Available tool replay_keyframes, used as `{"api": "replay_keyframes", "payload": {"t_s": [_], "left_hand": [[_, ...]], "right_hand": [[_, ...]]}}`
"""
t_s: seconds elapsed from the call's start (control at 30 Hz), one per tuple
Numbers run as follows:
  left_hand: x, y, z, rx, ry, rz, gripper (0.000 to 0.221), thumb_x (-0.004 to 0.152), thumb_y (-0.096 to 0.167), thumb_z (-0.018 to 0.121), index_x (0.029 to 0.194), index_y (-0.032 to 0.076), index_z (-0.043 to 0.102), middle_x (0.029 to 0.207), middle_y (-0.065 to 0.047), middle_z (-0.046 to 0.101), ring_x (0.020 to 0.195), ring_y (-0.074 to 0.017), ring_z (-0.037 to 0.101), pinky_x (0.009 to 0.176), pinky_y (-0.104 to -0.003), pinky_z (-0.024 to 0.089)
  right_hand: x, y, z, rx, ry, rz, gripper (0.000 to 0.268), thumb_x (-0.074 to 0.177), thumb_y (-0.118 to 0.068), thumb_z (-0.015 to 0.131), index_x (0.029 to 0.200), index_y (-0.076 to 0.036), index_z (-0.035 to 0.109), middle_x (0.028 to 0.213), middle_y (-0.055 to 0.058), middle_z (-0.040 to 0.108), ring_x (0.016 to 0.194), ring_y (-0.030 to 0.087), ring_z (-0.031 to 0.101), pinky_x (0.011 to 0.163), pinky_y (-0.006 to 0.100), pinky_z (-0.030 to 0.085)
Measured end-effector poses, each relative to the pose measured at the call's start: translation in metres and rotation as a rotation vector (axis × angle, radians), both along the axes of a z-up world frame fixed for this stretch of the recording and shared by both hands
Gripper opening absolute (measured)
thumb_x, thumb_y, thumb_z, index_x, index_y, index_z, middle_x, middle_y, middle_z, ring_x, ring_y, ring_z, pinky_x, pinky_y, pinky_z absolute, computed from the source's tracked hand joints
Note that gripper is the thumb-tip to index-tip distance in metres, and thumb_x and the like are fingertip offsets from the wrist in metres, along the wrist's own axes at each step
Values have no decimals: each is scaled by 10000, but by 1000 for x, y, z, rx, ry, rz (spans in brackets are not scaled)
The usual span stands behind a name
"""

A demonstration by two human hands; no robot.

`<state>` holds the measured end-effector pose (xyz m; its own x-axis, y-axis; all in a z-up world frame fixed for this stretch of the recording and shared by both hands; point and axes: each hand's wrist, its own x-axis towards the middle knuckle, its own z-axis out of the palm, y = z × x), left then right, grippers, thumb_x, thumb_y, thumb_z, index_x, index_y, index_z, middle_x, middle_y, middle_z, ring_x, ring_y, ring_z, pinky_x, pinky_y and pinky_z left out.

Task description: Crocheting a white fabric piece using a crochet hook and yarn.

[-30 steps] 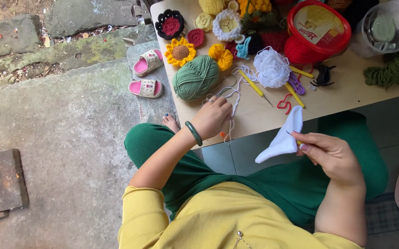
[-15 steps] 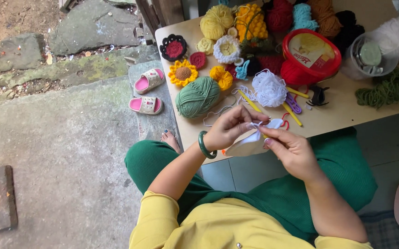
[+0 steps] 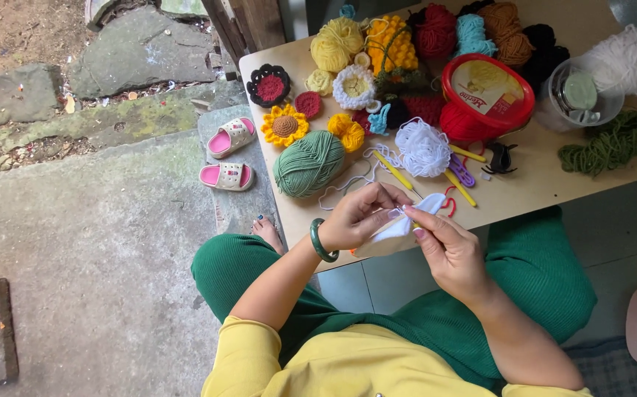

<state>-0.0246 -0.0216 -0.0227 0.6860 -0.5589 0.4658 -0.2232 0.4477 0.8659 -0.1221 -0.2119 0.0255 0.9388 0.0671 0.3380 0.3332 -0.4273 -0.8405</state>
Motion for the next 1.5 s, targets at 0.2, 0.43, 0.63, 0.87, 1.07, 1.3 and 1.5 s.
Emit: {"api": "replay_keyframes", "payload": {"t_s": [0.2,0.43,0.63,0.87,1.07,1.3,1.5], "left_hand": [[4,6,-9,18,-39,64,87,922,-34,726,906,5,650,1006,-162,715,873,-205,680,774,-307,548],[3,9,5,28,-195,163,109,905,-37,712,915,70,705,974,-104,726,819,-211,650,716,-299,502],[-4,10,8,188,-381,317,255,863,-99,614,1011,40,769,999,-172,712,868,-336,697,830,-422,562],[-5,10,10,271,-131,246,279,892,183,752,1079,-24,746,1057,-248,695,919,-388,725,780,-421,588],[3,3,-28,236,66,272,168,1013,116,657,1072,6,770,1056,-177,736,992,-300,730,875,-411,570],[-1,-5,-45,68,141,317,231,1050,105,572,1092,45,790,1087,-138,738,1017,-209,676,937,-365,521],[-7,-5,-30,-53,102,337,245,1047,135,573,1071,28,792,1069,-153,730,991,-220,664,916,-356,499]], "right_hand": [[0,-2,4,-11,14,39,341,995,-33,594,1296,-66,751,875,97,710,727,161,658,694,322,574],[1,5,14,59,62,42,347,999,-32,581,1301,-66,748,842,69,691,724,121,631,693,313,572],[4,13,20,4,52,-4,370,1019,-30,555,1346,-68,722,842,93,669,754,136,632,703,345,565],[4,7,-31,-76,72,-69,458,1022,-18,526,1479,3,533,897,171,631,758,283,625,765,438,564],[6,15,-52,-102,86,-103,451,1035,-25,494,1474,19,402,984,184,670,780,304,660,757,445,567],[6,28,-70,-65,-31,-140,442,1038,-46,524,1450,14,377,1175,230,670,984,336,691,861,429,589],[4,39,-61,-90,-122,-164,454,1028,-66,559,1441,-5,379,1218,208,647,1030,311,681,892,390,590]]}}
